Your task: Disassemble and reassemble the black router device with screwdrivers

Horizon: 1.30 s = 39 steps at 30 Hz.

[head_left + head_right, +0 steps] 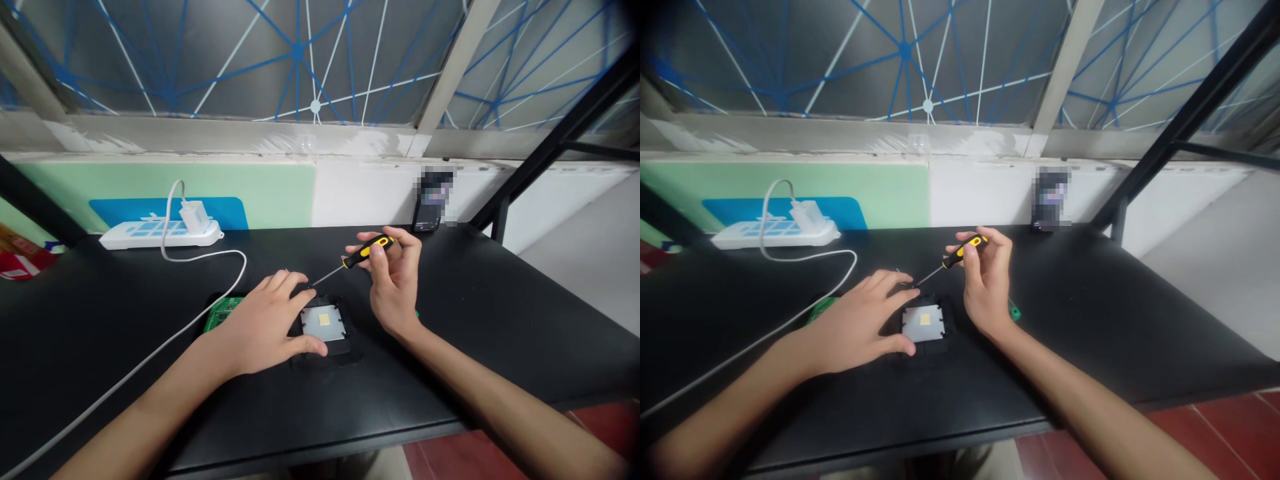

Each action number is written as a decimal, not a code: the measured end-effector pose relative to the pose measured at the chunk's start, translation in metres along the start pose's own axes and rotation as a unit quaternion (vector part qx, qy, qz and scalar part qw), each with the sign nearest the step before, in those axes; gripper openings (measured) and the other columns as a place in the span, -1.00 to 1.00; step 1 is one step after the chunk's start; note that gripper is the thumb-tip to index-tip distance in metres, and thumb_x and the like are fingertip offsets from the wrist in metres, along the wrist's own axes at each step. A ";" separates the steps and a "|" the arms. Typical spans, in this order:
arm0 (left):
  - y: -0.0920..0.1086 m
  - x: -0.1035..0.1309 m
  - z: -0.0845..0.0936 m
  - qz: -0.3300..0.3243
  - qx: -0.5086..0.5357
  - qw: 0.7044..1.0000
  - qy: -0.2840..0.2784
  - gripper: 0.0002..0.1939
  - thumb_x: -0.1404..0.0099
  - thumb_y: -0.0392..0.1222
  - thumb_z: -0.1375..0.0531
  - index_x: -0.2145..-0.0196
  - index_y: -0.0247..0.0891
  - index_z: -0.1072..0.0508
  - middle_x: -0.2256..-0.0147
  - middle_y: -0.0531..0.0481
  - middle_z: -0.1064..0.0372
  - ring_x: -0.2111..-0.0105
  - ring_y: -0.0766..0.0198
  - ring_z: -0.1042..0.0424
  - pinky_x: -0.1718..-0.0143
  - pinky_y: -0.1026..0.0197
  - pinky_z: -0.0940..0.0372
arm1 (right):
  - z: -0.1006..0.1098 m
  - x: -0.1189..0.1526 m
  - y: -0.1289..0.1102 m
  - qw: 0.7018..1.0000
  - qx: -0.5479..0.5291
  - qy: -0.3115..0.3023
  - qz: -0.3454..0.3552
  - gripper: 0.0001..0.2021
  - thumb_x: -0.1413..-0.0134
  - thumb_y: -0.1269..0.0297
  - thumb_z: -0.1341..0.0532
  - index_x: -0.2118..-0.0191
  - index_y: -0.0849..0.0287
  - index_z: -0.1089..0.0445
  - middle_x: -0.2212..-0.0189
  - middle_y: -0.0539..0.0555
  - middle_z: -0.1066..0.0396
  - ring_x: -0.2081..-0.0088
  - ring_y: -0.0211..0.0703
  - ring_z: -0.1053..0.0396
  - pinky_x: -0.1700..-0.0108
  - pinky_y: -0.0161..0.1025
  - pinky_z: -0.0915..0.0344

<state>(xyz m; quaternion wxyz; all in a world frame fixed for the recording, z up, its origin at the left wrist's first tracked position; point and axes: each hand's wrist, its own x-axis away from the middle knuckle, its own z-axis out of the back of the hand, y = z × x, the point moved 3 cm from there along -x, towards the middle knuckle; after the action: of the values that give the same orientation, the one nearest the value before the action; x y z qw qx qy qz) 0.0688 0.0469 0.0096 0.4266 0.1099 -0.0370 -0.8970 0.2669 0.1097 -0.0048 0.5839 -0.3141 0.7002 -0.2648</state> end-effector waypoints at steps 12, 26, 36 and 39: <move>0.000 -0.002 -0.004 -0.026 -0.006 1.000 0.006 -0.23 -0.38 0.34 -0.13 -0.23 -0.40 -0.36 -0.15 -0.27 -0.35 -0.16 -0.12 -0.26 -0.20 -0.12 -0.19 | -0.001 0.003 -0.001 1.000 0.012 -0.010 -0.005 -0.76 -0.35 0.26 -0.14 -0.08 -0.01 -0.18 0.08 0.03 -0.44 0.17 -0.25 -0.58 0.17 -0.22 -0.56; -0.004 -0.001 -0.006 -0.004 -0.012 1.000 -0.011 -0.18 -0.36 0.39 -0.12 -0.23 -0.41 -0.37 -0.15 -0.31 -0.34 -0.16 -0.15 -0.26 -0.18 -0.12 -0.20 | 0.003 -0.003 -0.004 1.000 0.020 0.008 0.013 -0.77 -0.33 0.24 -0.17 -0.05 0.00 -0.21 0.16 0.00 -0.43 0.28 -0.30 -0.54 0.20 -0.23 -0.56; -0.003 0.004 -0.006 0.000 0.012 0.998 -0.066 0.17 -0.03 0.54 -0.29 -0.28 -0.50 -0.30 -0.12 -0.37 -0.34 -0.17 -0.30 -0.26 -0.32 -0.29 0.11 | 0.000 -0.001 -0.011 0.997 0.043 -0.018 0.057 -0.76 -0.34 0.29 -0.17 -0.08 -0.02 -0.27 0.21 -0.03 -0.42 0.37 -0.36 -0.50 0.34 -0.31 -0.50; -0.003 0.005 -0.007 -0.002 0.019 0.998 -0.067 0.18 0.00 0.53 -0.31 -0.29 -0.47 -0.29 -0.12 -0.35 -0.34 -0.16 -0.30 -0.26 -0.31 -0.28 0.09 | -0.001 0.000 -0.013 0.997 0.047 -0.028 0.057 -0.76 -0.34 0.29 -0.17 -0.08 -0.03 -0.27 0.21 -0.03 -0.41 0.38 -0.35 -0.49 0.36 -0.30 -0.50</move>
<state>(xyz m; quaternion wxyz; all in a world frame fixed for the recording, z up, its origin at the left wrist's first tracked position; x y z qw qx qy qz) 0.0653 0.0456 0.0013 0.4195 0.0573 -0.0828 -0.9022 0.2678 0.1014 0.0047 0.6316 -0.2529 0.6871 -0.2548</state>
